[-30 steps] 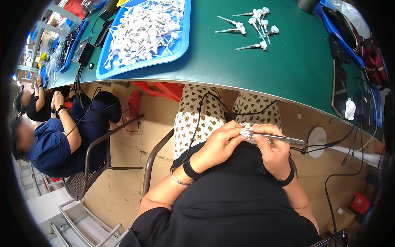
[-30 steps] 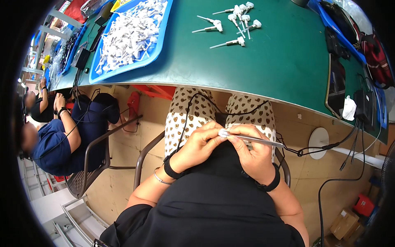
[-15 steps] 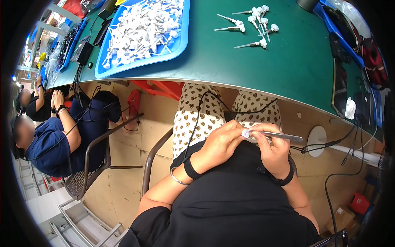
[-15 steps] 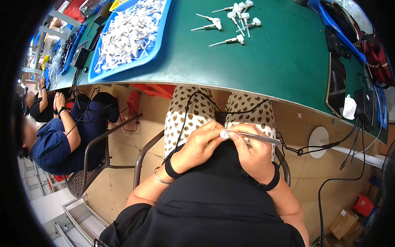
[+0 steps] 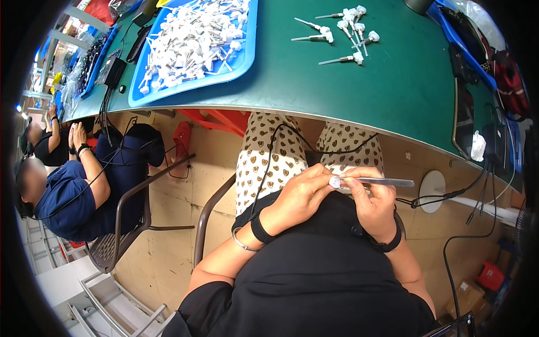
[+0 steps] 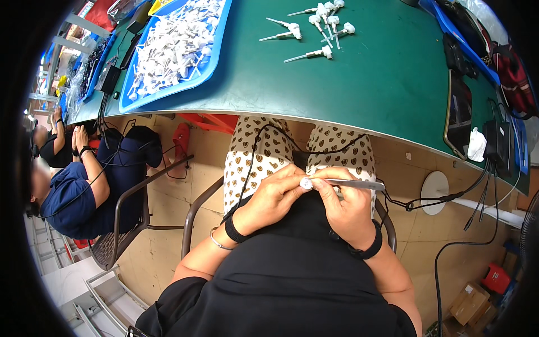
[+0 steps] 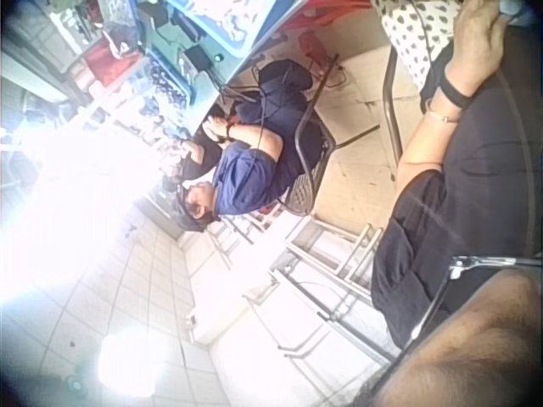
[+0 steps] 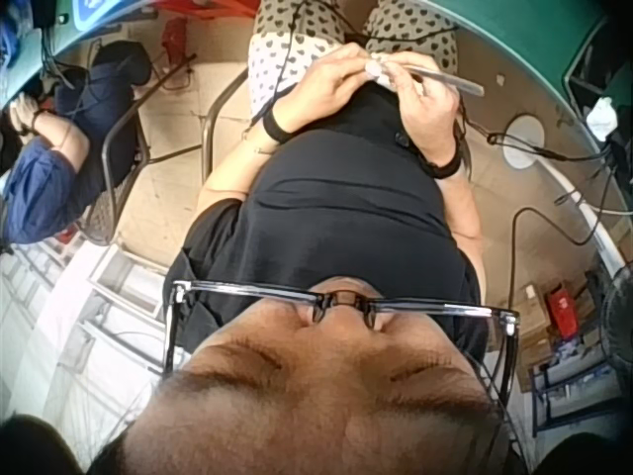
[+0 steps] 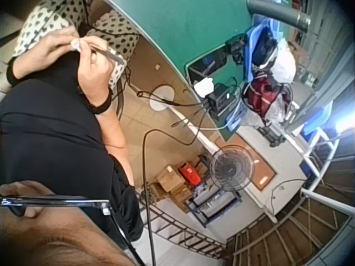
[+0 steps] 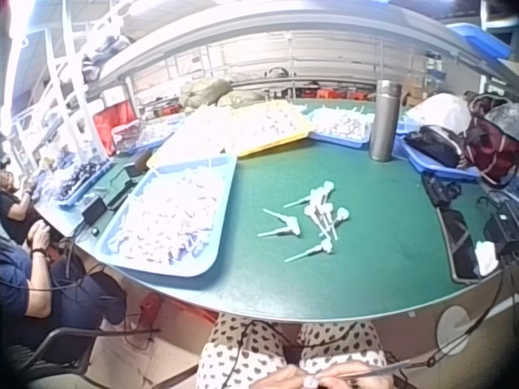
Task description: The person uses tweezers to pick up small white plastic components from a blue tray and places them onto a green work surface. They handle the components one at a time, manipulating them with the tool before setting them down in a small pile.
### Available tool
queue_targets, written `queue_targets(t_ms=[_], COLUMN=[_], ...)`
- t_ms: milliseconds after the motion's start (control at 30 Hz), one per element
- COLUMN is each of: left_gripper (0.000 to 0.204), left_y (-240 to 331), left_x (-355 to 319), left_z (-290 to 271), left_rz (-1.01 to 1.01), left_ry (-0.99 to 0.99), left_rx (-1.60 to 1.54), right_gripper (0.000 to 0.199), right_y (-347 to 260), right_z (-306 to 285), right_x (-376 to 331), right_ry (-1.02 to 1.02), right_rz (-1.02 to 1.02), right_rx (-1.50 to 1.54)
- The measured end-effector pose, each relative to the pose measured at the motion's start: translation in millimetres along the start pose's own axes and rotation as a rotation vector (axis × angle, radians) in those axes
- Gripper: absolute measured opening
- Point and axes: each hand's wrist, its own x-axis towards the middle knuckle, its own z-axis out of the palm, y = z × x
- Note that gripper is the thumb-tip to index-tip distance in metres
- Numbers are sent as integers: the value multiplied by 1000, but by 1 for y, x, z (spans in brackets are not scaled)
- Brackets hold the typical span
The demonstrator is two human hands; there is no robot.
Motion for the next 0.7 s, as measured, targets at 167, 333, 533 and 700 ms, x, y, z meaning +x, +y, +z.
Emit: queue_targets(t_ms=[167,333,533,700], left_gripper=[16,17,18,19], left_y=[1,0,-1,-5], left_x=[0,0,-1,-2], left_z=[-1,0,1,0], left_rz=[-9,-6,-11,36], left_ry=[-9,-13,-25,-40], left_rx=[2,-27,-35,-3], right_gripper=[7,6,5,4], right_y=[-1,-1,-4,-7], right_z=[0,0,-1,-5], right_x=[1,1,1,7], right_ry=[-7,-10,-22,-114], right_rz=[-33,-30,-42,-168], right_rx=[-18,-21,-76,-193])
